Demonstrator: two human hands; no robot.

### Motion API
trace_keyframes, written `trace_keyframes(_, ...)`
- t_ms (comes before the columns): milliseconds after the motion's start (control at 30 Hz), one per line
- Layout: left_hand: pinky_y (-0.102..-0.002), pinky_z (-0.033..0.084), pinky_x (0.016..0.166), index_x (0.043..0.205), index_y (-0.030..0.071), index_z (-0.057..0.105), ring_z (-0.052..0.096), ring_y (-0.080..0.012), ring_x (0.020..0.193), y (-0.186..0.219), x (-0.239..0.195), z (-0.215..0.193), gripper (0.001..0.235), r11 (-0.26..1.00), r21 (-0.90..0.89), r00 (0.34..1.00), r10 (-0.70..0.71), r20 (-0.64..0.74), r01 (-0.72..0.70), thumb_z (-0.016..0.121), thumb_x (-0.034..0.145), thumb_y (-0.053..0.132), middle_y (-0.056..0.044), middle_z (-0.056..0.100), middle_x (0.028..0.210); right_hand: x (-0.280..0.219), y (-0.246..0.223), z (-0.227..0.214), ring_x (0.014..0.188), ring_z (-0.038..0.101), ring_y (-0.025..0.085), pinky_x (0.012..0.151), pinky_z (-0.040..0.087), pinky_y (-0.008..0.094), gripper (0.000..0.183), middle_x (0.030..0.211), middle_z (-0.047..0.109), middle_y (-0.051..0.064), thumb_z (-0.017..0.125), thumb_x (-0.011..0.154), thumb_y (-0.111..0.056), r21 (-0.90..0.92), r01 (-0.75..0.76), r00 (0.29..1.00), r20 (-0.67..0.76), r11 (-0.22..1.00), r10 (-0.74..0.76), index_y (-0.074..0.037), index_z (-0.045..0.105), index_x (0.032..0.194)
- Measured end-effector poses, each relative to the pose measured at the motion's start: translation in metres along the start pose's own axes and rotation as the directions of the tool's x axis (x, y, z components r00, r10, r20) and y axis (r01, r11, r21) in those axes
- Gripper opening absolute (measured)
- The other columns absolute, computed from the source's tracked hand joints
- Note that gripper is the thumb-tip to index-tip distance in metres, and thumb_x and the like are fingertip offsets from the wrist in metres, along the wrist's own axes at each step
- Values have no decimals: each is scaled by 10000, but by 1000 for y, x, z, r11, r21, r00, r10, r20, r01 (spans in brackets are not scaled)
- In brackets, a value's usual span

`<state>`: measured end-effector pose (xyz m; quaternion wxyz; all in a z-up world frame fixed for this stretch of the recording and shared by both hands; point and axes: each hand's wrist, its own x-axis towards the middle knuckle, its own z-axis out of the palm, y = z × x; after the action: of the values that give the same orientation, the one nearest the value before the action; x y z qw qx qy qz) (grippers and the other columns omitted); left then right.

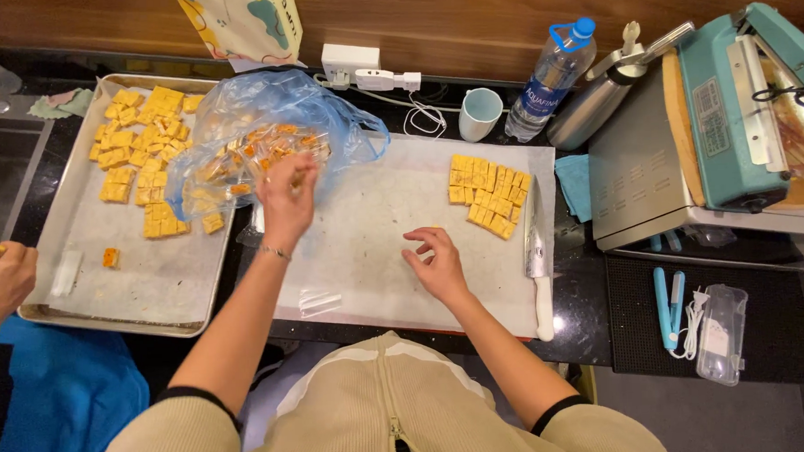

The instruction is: The person wraps small yellow rectangular food items in clear plastic wrappers by hand. They pick up the items from a cutting board, fold the wrappers around them, and place the wrapped items into a blue plastic bag. Another person is visible on the left side of the frame performing a similar task.

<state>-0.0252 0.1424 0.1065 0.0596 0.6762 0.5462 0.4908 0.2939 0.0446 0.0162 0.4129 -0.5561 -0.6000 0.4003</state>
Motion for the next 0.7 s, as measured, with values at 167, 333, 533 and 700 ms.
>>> trace_keyframes(167,-524,385,1145,1472,254,763,647,-307,1399,-60,-9,-16,405,939,342,974,-89,210,12,859,1088,340,-26,714,1510,27,62,-17,955,815,303,807,677,394,342,1288,747,135,910,961,-175,-282,-97,995,4,954,102,-187,874,1300)
trace_keyframes(333,-481,618,889,1184,199,863,862,-281,976,-45,-129,-23,215,927,360,713,-322,623,104,798,1014,315,-22,891,984,43,69,-21,1323,755,452,1133,629,517,566,1472,646,169,856,958,-99,-508,-124,979,76,852,188,-125,761,1516)
trace_keyframes(533,-418,584,1019,1183,281,803,804,-200,1125,-68,-257,-8,166,829,551,567,-499,655,94,813,1025,331,79,776,1087,54,68,-11,1372,734,428,1180,616,519,592,1520,640,134,812,977,-44,-570,0,956,242,822,168,-102,726,1560)
trace_keyframes(700,-443,478,1127,1140,315,705,708,-170,1158,-78,-279,2,157,841,539,660,-429,617,44,807,1030,361,99,657,1051,55,80,-9,1267,772,469,1099,670,556,485,1433,634,155,852,1001,-122,-574,-94,977,104,813,186,-66,746,1471)
